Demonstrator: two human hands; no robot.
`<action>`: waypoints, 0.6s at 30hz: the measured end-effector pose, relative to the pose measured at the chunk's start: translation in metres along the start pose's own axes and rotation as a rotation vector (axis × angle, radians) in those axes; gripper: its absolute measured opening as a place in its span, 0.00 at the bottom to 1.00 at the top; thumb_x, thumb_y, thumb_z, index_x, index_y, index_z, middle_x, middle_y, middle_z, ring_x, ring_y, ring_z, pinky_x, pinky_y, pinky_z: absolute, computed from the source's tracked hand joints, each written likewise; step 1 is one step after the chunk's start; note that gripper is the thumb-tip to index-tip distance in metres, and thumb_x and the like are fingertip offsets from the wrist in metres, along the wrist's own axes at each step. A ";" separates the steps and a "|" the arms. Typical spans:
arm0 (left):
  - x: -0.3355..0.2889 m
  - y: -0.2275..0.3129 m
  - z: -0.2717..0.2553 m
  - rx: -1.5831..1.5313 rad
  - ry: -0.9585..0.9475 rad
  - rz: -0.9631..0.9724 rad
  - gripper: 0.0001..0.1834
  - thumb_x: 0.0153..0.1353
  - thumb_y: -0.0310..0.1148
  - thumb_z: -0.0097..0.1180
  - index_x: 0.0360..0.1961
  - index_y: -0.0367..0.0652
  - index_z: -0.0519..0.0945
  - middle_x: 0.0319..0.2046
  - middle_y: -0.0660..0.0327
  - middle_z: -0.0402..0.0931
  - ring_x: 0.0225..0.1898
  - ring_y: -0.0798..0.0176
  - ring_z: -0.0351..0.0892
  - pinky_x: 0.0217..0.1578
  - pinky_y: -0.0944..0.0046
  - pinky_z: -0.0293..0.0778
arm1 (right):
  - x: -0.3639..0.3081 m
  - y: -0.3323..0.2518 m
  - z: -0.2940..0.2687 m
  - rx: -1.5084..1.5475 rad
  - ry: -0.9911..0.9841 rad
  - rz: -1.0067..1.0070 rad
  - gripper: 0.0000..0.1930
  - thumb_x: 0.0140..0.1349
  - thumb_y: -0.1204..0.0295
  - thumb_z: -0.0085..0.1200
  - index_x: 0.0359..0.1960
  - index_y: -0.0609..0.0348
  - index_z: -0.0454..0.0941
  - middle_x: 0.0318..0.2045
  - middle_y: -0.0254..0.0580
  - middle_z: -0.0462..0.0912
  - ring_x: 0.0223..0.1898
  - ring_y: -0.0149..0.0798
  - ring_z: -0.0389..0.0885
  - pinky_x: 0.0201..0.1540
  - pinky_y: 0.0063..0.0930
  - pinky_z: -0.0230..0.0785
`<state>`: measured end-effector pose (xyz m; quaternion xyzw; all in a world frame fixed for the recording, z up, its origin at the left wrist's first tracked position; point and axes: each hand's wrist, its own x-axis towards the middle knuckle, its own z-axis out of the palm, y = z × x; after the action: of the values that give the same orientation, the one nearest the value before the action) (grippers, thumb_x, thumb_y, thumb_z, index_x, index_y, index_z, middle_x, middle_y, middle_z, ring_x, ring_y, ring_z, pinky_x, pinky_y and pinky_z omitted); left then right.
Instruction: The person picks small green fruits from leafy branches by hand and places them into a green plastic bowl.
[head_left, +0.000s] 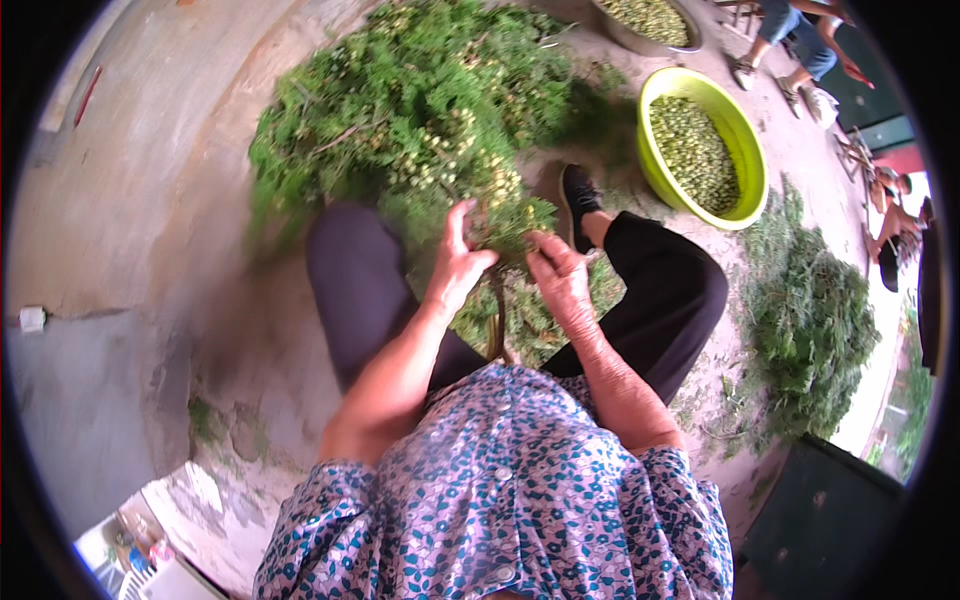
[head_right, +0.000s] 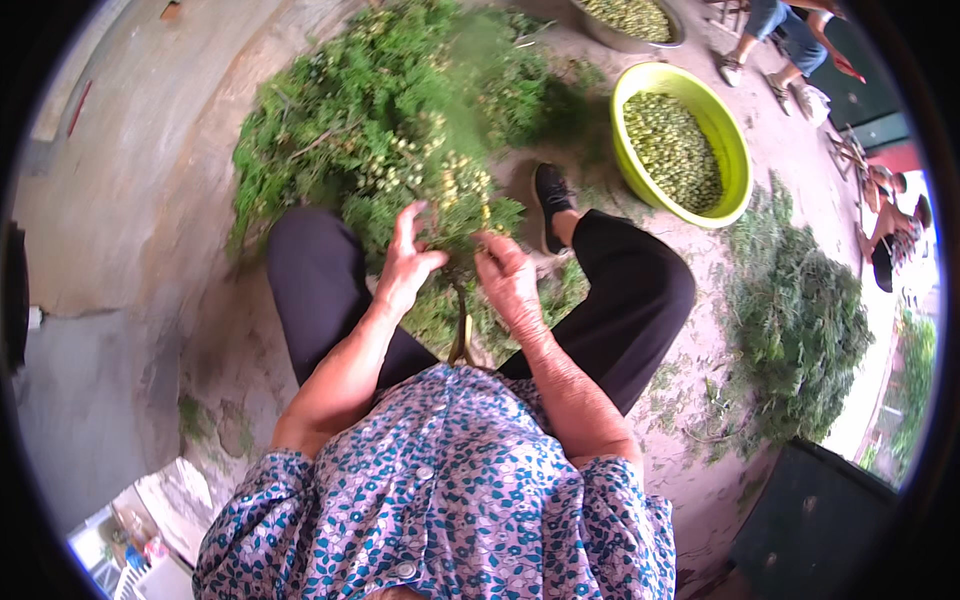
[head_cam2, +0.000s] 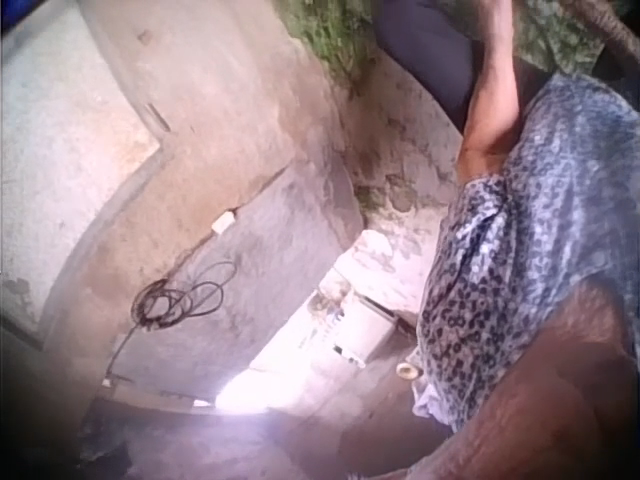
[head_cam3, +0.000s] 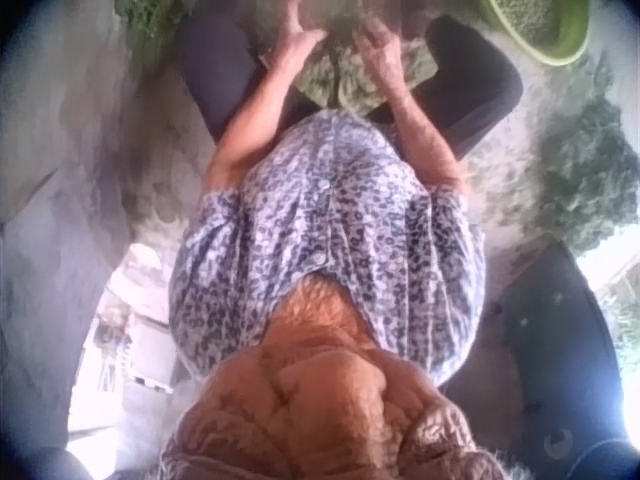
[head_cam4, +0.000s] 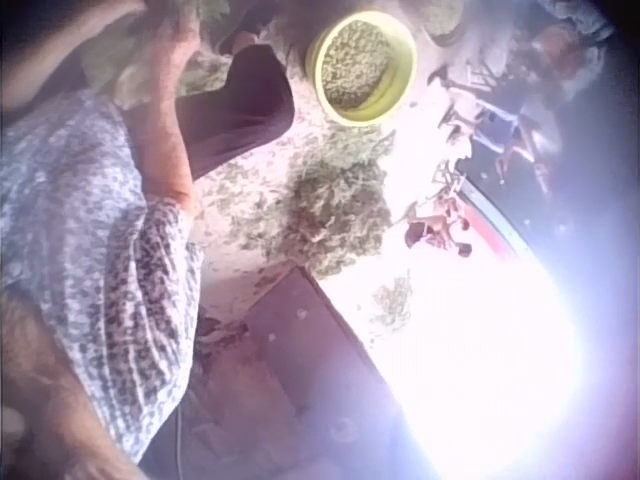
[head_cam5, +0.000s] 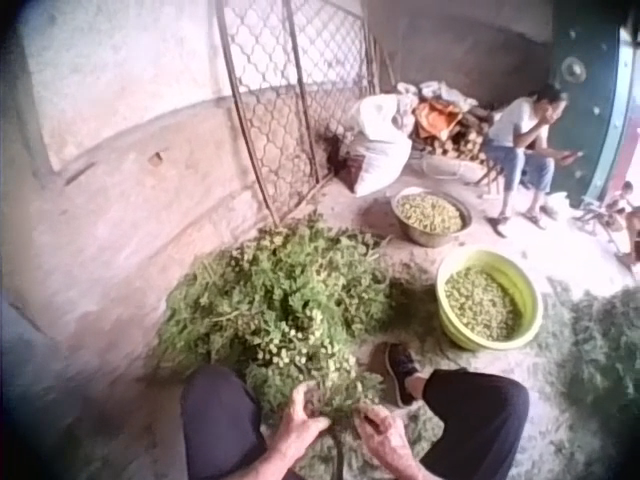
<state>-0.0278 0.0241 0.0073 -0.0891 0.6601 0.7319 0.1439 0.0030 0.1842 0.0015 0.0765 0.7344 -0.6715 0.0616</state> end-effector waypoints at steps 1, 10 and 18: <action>0.000 -0.003 0.001 0.110 0.013 0.078 0.38 0.41 0.17 0.51 0.58 0.46 0.57 0.53 0.53 0.62 0.46 0.60 0.68 0.46 0.65 0.67 | 0.001 -0.001 -0.003 -0.231 0.017 -0.210 0.13 0.52 0.79 0.51 0.40 0.60 0.76 0.30 0.42 0.77 0.31 0.37 0.76 0.35 0.26 0.69; -0.001 -0.016 0.020 0.772 0.182 0.518 0.15 0.53 0.20 0.48 0.44 0.38 0.68 0.42 0.54 0.67 0.43 0.60 0.69 0.42 0.66 0.69 | -0.004 -0.027 0.002 -0.446 0.105 -0.443 0.11 0.47 0.72 0.59 0.34 0.58 0.77 0.25 0.45 0.75 0.28 0.45 0.76 0.29 0.34 0.70; -0.013 -0.009 0.030 0.416 0.000 0.199 0.18 0.65 0.36 0.36 0.49 0.38 0.71 0.39 0.63 0.72 0.39 0.72 0.71 0.43 0.71 0.67 | -0.006 -0.026 0.019 -0.536 0.109 -0.474 0.07 0.46 0.75 0.55 0.29 0.56 0.75 0.26 0.42 0.75 0.27 0.43 0.76 0.29 0.32 0.70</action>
<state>-0.0108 0.0536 0.0065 0.0077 0.8023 0.5906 0.0863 0.0038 0.1627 0.0260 -0.0789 0.8840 -0.4456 -0.1171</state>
